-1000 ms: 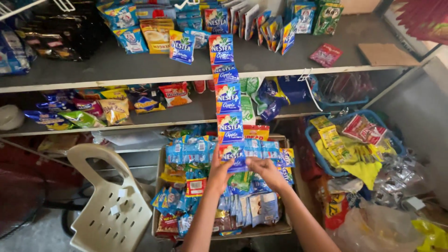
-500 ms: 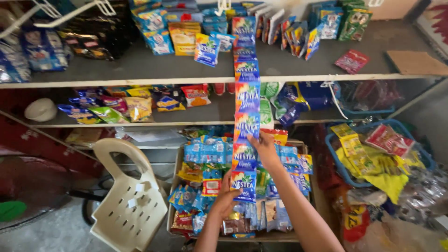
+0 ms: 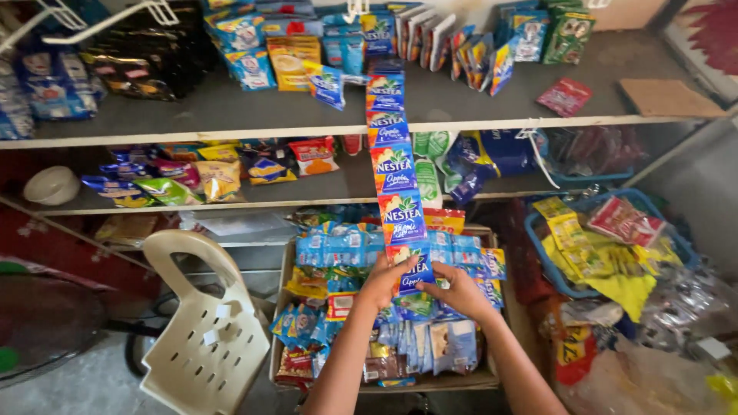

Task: The person organizes various packaged food items on a store shelf. They pick up multiple packets of green, blue, and yellow snacks, align them, and place them into a cardboard box on the lower shelf. The person also handles black packets and arranges them on the shelf.

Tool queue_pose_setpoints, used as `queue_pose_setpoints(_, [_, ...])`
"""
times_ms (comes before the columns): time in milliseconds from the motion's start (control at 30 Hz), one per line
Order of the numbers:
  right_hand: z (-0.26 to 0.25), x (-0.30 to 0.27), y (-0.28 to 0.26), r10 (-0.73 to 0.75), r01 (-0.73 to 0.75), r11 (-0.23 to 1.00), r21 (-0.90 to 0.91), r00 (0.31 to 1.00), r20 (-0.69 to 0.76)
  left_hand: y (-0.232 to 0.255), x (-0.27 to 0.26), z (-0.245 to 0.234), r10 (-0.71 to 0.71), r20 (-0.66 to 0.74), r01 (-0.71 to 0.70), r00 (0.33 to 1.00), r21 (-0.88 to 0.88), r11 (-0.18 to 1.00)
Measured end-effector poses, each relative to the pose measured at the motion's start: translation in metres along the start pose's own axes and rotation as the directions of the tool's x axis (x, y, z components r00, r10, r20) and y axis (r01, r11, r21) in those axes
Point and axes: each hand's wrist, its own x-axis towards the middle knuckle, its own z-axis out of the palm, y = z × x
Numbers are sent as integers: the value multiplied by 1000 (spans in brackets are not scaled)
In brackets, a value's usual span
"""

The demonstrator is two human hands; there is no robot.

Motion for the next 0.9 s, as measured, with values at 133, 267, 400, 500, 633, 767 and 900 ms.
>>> queue_pose_setpoints(133, [-18, -1, 35, 111, -107, 993, -55, 991, 73, -12, -3, 9, -187, -247, 272, 951, 380, 884])
queue_pose_setpoints(267, [-10, 17, 89, 288, -264, 910, 319, 957, -29, -33, -27, -4, -49, -128, 100, 991, 433, 896])
queue_pose_setpoints(400, [-2, 52, 50, 427, -264, 662, 701, 902, -63, -39, -56, -19, 6, 3, -7, 1000, 472, 882])
queue_pose_setpoints(500, [18, 84, 38, 481, -324, 530, 783, 876, 37, -40, -70, -36, -225, -71, 230, 972, 502, 834])
queue_pose_setpoints(633, [50, 99, 43, 374, -310, 491, 814, 919, 125, -73, -92, -67, -284, -64, 284, 957, 412, 866])
queue_pose_setpoints(767, [74, 88, 43, 388, -284, 690, 665, 922, -9, -89, -108, -93, -307, -149, 336, 940, 256, 906])
queue_pose_setpoints(900, [78, 78, 36, 379, -140, 588, 797, 918, -119, -77, -102, -109, 286, 18, -165, 958, 852, 497])
